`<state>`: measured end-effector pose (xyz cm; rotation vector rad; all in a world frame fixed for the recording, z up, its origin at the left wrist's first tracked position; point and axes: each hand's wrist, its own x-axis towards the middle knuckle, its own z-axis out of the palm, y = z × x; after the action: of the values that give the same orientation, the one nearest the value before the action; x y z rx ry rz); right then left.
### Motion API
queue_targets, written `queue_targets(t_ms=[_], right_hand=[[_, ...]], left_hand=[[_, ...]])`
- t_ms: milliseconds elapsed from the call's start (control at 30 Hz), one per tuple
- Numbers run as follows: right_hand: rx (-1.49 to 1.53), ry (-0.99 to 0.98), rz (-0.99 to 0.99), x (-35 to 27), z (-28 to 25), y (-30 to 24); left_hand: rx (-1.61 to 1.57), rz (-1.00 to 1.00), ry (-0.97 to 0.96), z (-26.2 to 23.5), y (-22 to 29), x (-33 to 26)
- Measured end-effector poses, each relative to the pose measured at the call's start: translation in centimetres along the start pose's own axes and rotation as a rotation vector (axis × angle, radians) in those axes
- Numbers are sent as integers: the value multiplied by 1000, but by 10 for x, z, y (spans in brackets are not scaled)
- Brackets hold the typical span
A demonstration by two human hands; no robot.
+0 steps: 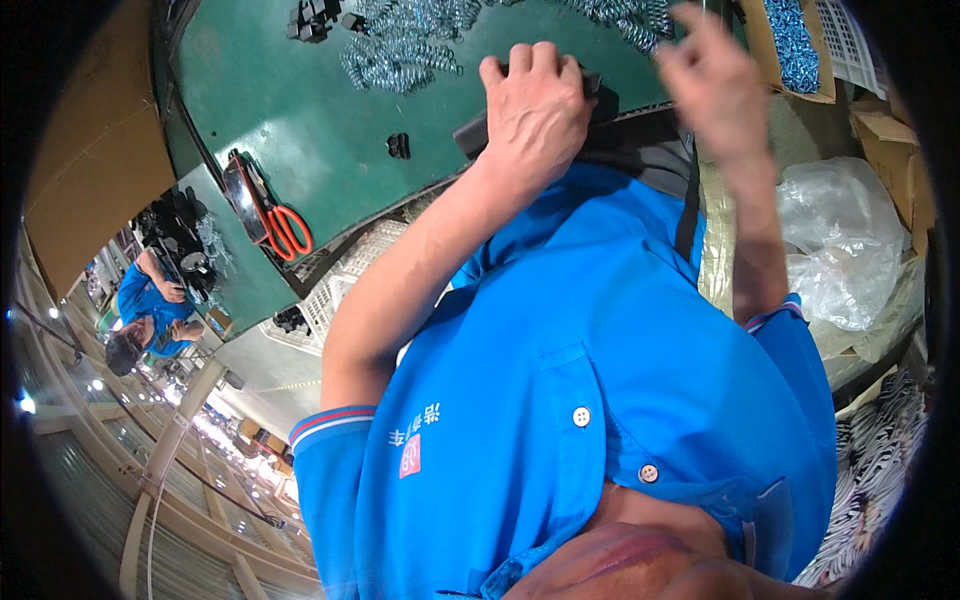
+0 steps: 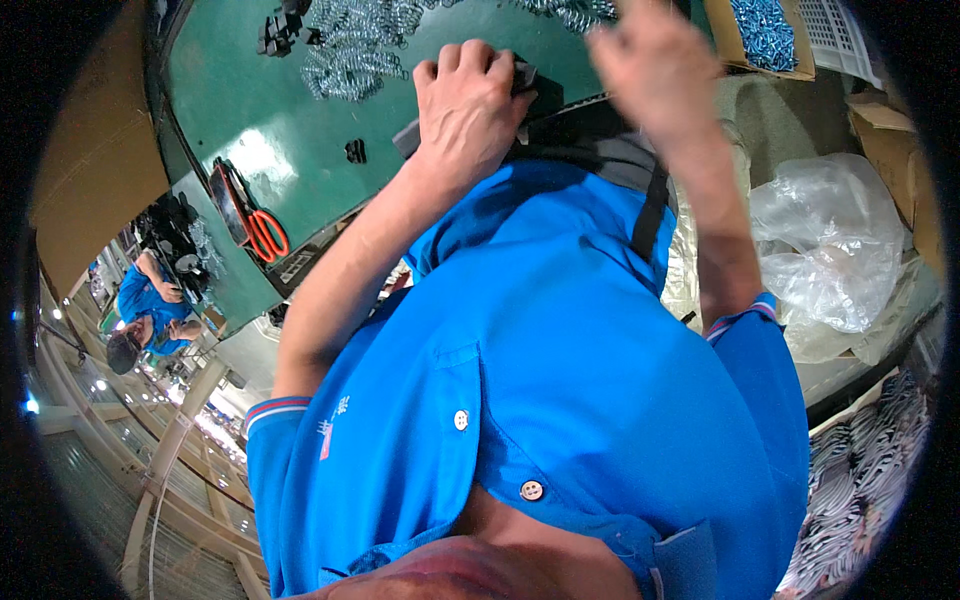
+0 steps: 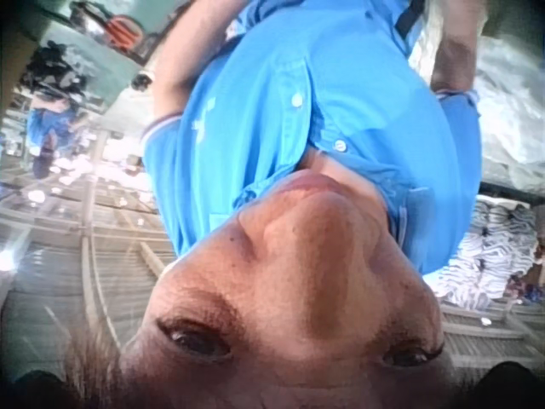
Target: The person repeatedly picks up small black plastic parts and metallic springs from a green workbench, inserts the springs into the parts, and uses a power drill to fasten them. The person places the assembled units on the table and continues the cycle.
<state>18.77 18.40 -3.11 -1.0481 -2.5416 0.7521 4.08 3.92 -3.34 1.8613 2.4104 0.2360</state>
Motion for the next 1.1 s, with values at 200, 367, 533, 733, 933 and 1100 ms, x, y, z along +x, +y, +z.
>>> queue_targets(t_ms=[200,367,533,733,933,1100], right_hand=[[-372,145,294,53,-15,-5],[-13,172,336,53,-28,-9],[887,279,196,42,-46,-28],[1054,437,74,42,-48,-74],[1080,473,-122,45,-38,-99],[970,495,-72,47,-26,-93]], left_hand=[[-17,7,-4,3,-1,3],[-112,3,18,4,-3,1],[-44,39,-5,4,-5,5],[-44,43,12,6,-5,3],[-69,38,9,5,-6,3],[-74,39,31,6,-6,4]])
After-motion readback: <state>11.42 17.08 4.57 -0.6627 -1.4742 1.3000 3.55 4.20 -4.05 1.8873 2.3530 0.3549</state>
